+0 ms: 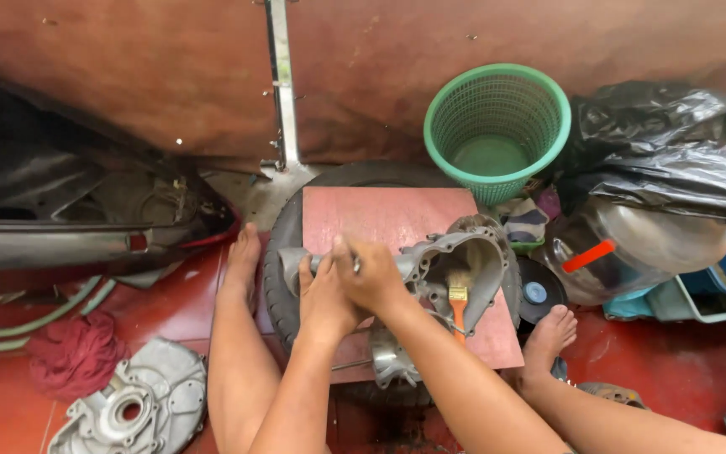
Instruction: Cleaning a motorcycle engine crankcase using a brush and a small metal tool to remove grime and debris.
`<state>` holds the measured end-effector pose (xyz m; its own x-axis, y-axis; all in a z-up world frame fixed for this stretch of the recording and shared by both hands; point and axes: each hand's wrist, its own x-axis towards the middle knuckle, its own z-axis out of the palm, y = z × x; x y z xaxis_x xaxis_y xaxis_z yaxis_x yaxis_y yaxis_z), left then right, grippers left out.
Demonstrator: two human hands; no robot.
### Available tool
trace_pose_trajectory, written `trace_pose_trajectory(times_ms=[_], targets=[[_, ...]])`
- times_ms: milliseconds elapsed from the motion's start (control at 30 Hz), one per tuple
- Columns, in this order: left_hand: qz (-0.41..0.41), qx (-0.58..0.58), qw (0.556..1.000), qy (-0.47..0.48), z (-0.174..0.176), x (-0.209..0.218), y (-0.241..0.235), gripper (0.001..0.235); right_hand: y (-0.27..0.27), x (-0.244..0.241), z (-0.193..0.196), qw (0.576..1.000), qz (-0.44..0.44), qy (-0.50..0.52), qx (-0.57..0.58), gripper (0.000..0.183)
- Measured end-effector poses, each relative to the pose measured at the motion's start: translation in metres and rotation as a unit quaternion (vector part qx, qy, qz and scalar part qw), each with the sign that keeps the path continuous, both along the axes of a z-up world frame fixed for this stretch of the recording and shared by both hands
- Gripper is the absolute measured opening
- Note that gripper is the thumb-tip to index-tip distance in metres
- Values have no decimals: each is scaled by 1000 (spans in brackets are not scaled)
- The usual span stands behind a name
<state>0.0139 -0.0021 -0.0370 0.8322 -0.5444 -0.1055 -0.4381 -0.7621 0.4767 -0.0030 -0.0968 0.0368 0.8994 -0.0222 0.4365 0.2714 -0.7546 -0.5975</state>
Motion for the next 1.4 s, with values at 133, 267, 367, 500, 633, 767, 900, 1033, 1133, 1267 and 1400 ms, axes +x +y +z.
trace_pose_trajectory(times_ms=[133, 267, 367, 500, 633, 767, 900, 1033, 1133, 1267, 1400], targets=[[-11, -54, 998, -1, 52, -17, 17, 95, -24, 58, -22, 973, -116, 110, 164, 44], [-11, -88, 996, 4, 61, -16, 16, 112, -35, 81, 0, 850, -211, 218, 431, 37], [-3, -66, 998, -25, 39, -12, 13, 109, -39, 37, -70, 977, 10, -186, 103, 33], [7, -28, 998, -54, 9, -4, 7, 104, -14, -10, -16, 990, -11, -28, 139, 46], [-8, -75, 997, -35, 53, -16, 18, 95, -21, 53, -16, 969, -111, 155, 155, 44], [-7, -68, 997, -42, 48, -14, 15, 100, -11, 71, 9, 946, -176, 236, 132, 46], [20, -14, 998, -50, -25, 9, -4, 81, 18, -1, 21, 983, -84, 161, -6, 36], [-2, -63, 997, -37, 35, -10, 12, 101, -18, 16, -14, 992, -34, 13, 121, 44], [-29, -89, 995, -18, 59, -15, 17, 108, -42, 60, -9, 948, -77, 135, 279, 47], [-9, -81, 996, 28, 82, -17, 18, 112, -46, 82, -20, 906, -171, 283, 263, 58], [-12, 10, 998, -63, -15, 6, 3, 95, -3, -12, 14, 994, -17, 49, 101, 41]])
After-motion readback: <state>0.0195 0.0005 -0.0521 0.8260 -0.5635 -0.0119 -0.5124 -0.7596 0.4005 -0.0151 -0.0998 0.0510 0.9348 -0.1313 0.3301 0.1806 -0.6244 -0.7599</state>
